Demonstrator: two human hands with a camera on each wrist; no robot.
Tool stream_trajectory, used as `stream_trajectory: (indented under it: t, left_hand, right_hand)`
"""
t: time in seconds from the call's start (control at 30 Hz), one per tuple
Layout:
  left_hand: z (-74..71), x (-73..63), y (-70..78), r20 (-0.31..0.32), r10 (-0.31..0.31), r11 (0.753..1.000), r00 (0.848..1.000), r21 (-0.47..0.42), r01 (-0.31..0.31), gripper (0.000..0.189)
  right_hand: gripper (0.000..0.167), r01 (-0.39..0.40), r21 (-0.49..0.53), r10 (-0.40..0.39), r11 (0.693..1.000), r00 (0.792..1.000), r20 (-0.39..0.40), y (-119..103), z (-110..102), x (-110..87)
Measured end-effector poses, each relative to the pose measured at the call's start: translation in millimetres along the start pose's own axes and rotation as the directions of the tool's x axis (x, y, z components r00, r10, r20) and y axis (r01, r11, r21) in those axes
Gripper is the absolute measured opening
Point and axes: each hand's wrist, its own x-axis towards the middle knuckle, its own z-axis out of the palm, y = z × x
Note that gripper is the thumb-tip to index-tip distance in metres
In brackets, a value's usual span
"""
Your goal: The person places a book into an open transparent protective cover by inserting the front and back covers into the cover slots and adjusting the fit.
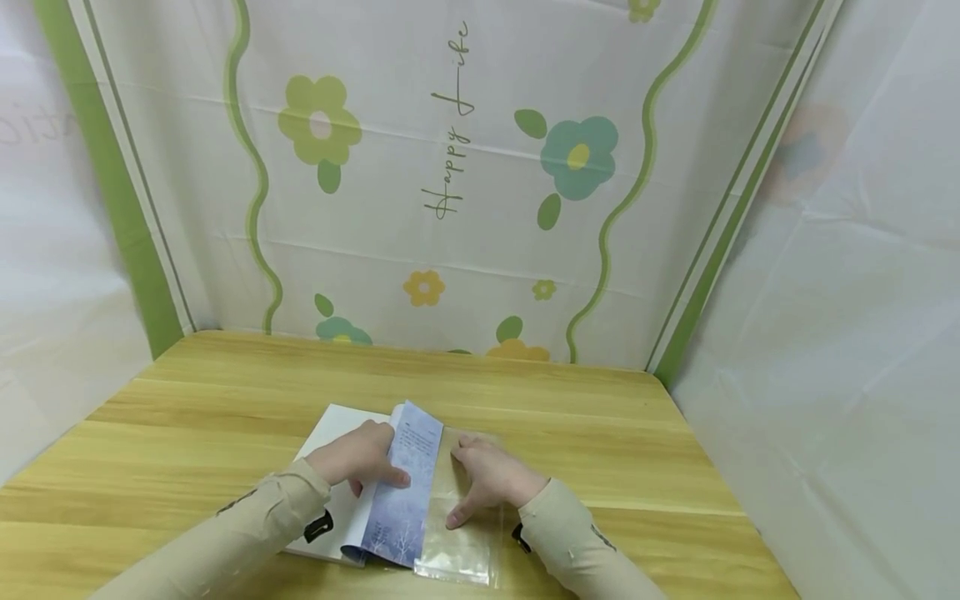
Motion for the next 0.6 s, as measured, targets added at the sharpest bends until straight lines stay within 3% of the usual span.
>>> stream_trajectory:
  t: [0.37,0.6]
  left_hand:
    - [-4.6,-0.9,-3.4,0.043,0.063,0.998,0.997,0.013,-0.064,0.035]
    - [-6.5,-0.3,-8.0,0.062,0.036,0.999,0.997,-0.007,-0.035,0.034]
  right_hand:
    - [0.107,0.004,0.031,-0.003,1.000,0.999,-0.033,0.1,-1.2,1.5]
    - [0.104,-0.029,0.098,0.035,0.995,0.998,-0.056,-1.8,-0.6,0.7]
